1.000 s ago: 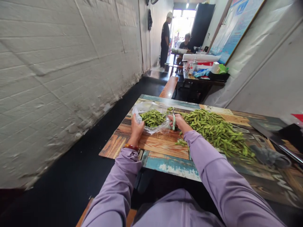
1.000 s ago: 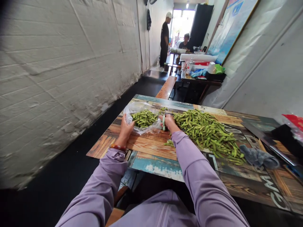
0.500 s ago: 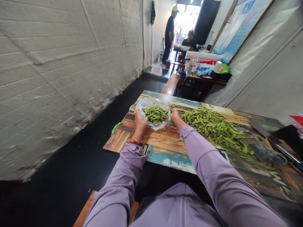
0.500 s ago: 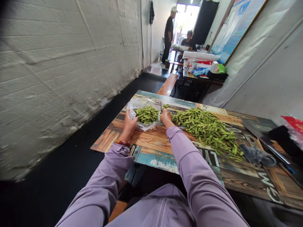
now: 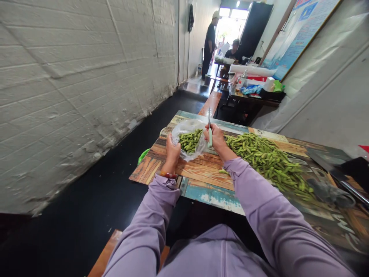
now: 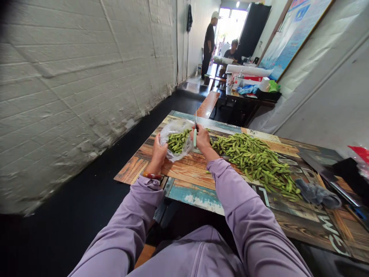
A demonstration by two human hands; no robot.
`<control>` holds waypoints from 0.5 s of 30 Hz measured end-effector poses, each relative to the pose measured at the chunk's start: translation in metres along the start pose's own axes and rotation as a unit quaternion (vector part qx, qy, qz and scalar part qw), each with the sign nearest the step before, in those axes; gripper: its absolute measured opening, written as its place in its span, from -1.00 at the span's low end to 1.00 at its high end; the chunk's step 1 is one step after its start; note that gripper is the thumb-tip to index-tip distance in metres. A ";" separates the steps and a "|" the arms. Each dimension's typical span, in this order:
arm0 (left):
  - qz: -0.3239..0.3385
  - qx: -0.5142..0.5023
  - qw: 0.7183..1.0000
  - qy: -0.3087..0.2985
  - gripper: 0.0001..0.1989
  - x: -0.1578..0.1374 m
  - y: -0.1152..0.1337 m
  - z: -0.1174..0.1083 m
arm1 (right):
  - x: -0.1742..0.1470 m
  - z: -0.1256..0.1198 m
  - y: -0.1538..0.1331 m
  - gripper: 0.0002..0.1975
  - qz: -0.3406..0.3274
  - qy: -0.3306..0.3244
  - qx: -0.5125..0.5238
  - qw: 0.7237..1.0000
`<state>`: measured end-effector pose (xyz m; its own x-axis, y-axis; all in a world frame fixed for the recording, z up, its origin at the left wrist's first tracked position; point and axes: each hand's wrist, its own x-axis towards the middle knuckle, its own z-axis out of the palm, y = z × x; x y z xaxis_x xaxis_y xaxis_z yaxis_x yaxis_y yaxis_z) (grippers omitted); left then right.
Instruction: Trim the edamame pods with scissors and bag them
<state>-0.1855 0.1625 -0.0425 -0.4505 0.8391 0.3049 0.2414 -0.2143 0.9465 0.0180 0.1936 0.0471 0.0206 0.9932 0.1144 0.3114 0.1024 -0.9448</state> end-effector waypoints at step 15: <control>-0.011 0.006 1.000 0.015 -0.23 0.000 0.004 -0.005 | -0.005 -0.046 0.049 -0.69 0.032 0.018 -0.144 0.989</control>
<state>-0.1887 0.1585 -0.0378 -0.4822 0.8277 0.2872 0.2407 -0.1901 0.9518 0.0768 0.1913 0.0146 0.0815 0.9940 0.0728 0.5653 0.0140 -0.8248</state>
